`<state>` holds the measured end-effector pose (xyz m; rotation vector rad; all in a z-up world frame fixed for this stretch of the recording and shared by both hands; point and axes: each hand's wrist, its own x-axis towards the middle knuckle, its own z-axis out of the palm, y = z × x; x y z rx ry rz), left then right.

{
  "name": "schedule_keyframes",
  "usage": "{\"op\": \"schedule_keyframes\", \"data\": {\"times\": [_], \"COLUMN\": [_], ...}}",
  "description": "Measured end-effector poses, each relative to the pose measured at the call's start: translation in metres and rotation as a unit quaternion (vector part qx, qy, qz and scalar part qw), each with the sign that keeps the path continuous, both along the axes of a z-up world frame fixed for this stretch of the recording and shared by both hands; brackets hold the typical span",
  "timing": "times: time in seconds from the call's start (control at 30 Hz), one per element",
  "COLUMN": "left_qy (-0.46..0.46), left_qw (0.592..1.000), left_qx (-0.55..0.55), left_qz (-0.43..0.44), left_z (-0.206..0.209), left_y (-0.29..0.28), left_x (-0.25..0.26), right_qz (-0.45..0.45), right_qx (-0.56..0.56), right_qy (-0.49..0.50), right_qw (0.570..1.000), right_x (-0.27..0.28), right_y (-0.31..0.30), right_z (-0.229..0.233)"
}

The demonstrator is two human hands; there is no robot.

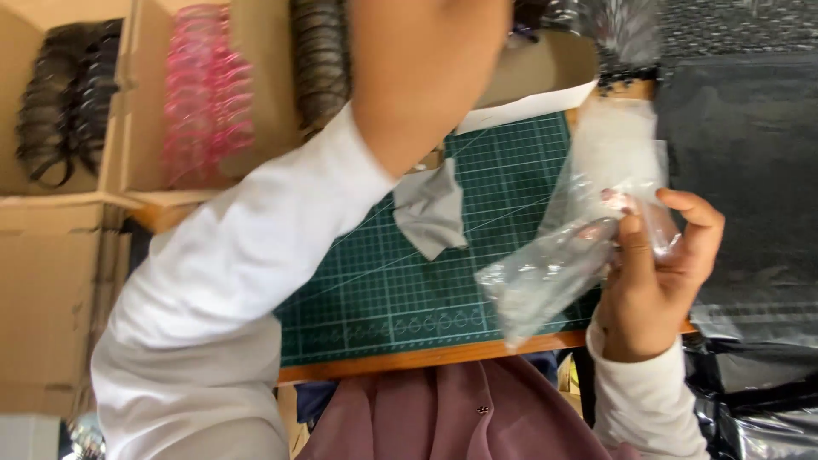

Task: The person cleans a pair of eyeglasses with a cloth, places them in a plastic bag, wraps them in bubble wrap, and puts them into a cardboard box. The box is then placed into a black shipping bag. The person repeats the process with a second pair of eyeglasses.

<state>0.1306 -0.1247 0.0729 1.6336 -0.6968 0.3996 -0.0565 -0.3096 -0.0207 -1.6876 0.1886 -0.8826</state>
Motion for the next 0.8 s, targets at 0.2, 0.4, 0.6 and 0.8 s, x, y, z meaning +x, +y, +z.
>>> {"op": "schedule_keyframes", "data": {"times": [0.2,0.4,0.6,0.8], "left_qy": [0.083,0.248,0.371,0.264], "left_qw": [0.995,0.968,0.928,0.956], "left_qx": [-0.032,-0.014,-0.014,0.124], "left_qz": [0.042,0.025,0.003,0.026], "left_z": [-0.013,-0.065,-0.088,-0.100], "left_y": [0.082,0.125,0.137,0.162], "left_x": [-0.081,-0.157,-0.193,-0.206], "right_qz": [0.072,0.061,0.131,0.194], "right_qx": [0.127,0.038,-0.119,-0.194], "right_qy": [0.034,0.034,-0.019,0.079], "right_qw": [0.989,0.997,0.984,0.958], "right_x": [-0.004,-0.008,0.004,-0.014], "right_y": [-0.008,0.016,0.064,0.072], "right_z": [0.003,0.023,0.006,0.012]}}
